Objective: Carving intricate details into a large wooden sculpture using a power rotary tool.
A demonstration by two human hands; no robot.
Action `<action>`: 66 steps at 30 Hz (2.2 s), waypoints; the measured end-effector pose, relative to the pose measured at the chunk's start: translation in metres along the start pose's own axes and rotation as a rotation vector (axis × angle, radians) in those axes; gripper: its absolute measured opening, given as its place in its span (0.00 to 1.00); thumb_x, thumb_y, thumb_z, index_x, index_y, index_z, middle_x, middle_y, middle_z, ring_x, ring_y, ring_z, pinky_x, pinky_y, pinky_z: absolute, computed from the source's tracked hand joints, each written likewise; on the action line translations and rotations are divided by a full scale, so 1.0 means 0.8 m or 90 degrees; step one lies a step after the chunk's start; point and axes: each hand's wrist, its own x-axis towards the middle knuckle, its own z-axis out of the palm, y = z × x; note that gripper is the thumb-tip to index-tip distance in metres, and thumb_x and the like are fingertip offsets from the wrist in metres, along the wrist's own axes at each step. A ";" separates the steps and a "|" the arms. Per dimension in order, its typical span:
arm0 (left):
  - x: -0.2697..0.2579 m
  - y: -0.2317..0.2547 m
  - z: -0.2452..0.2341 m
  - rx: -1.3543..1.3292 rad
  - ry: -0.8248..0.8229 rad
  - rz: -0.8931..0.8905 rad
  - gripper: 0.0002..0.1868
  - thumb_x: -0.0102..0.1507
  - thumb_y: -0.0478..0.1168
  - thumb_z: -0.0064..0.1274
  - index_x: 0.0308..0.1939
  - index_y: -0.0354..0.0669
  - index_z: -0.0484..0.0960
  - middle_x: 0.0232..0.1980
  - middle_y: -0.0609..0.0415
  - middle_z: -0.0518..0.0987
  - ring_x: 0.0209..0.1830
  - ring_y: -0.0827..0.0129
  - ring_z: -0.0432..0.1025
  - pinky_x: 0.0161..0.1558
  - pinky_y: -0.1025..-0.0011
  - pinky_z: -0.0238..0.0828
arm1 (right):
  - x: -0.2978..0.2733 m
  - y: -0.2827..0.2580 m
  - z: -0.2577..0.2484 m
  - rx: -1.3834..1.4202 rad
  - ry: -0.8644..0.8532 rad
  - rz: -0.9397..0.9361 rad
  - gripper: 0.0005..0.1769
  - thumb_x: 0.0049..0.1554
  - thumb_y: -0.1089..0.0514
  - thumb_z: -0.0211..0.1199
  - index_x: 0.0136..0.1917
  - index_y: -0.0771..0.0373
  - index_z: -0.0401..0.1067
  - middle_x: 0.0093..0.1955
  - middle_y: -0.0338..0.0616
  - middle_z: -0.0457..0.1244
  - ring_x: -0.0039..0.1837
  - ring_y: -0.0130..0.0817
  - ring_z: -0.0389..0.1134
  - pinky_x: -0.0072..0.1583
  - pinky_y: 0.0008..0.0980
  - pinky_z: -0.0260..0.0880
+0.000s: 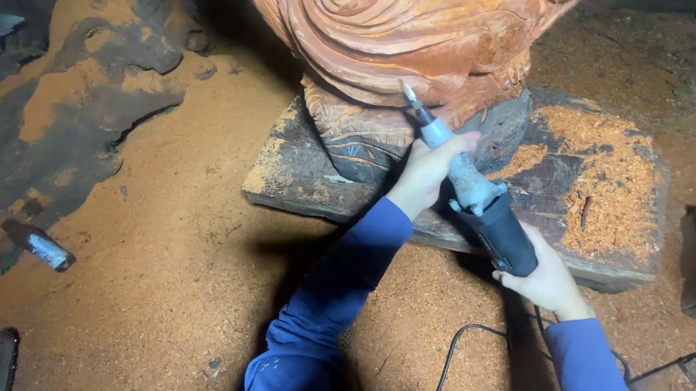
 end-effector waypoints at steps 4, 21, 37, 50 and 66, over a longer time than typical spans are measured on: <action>-0.009 0.014 0.003 0.050 -0.003 -0.021 0.19 0.48 0.41 0.74 0.33 0.34 0.81 0.39 0.43 0.84 0.45 0.64 0.79 0.53 0.63 0.75 | -0.029 0.022 0.070 0.039 0.099 -0.032 0.59 0.31 0.61 0.83 0.76 0.54 0.65 0.65 0.58 0.65 0.67 0.53 0.66 0.68 0.56 0.63; 0.076 0.126 -0.193 -0.234 -0.109 -0.097 0.23 0.58 0.41 0.52 0.48 0.20 0.78 0.50 0.30 0.83 0.44 0.49 0.81 0.49 0.56 0.80 | -0.027 -0.248 0.173 0.536 -0.269 0.216 0.48 0.43 0.73 0.67 0.75 0.56 0.57 0.33 0.56 0.59 0.27 0.47 0.66 0.28 0.44 0.70; 0.074 0.173 -0.191 -0.151 -0.116 -0.119 0.07 0.57 0.38 0.49 0.31 0.41 0.67 0.47 0.22 0.82 0.43 0.41 0.81 0.48 0.63 0.81 | -0.009 -0.251 0.210 0.549 -0.228 0.192 0.50 0.43 0.75 0.67 0.77 0.57 0.55 0.38 0.57 0.58 0.29 0.48 0.67 0.29 0.45 0.71; 0.086 0.178 -0.208 -0.203 -0.221 -0.124 0.08 0.59 0.39 0.47 0.31 0.37 0.76 0.51 0.23 0.81 0.49 0.40 0.80 0.56 0.54 0.78 | -0.010 -0.257 0.254 0.610 -0.185 0.177 0.46 0.45 0.77 0.66 0.73 0.58 0.56 0.32 0.59 0.60 0.27 0.47 0.66 0.28 0.44 0.69; -0.019 0.122 -0.208 -0.211 -0.292 -0.057 0.18 0.60 0.36 0.55 0.54 0.35 0.74 0.32 0.44 0.81 0.29 0.55 0.79 0.35 0.58 0.81 | -0.058 -0.131 0.242 0.824 -0.403 0.062 0.49 0.39 0.62 0.77 0.69 0.69 0.56 0.50 0.63 0.66 0.27 0.53 0.67 0.28 0.45 0.68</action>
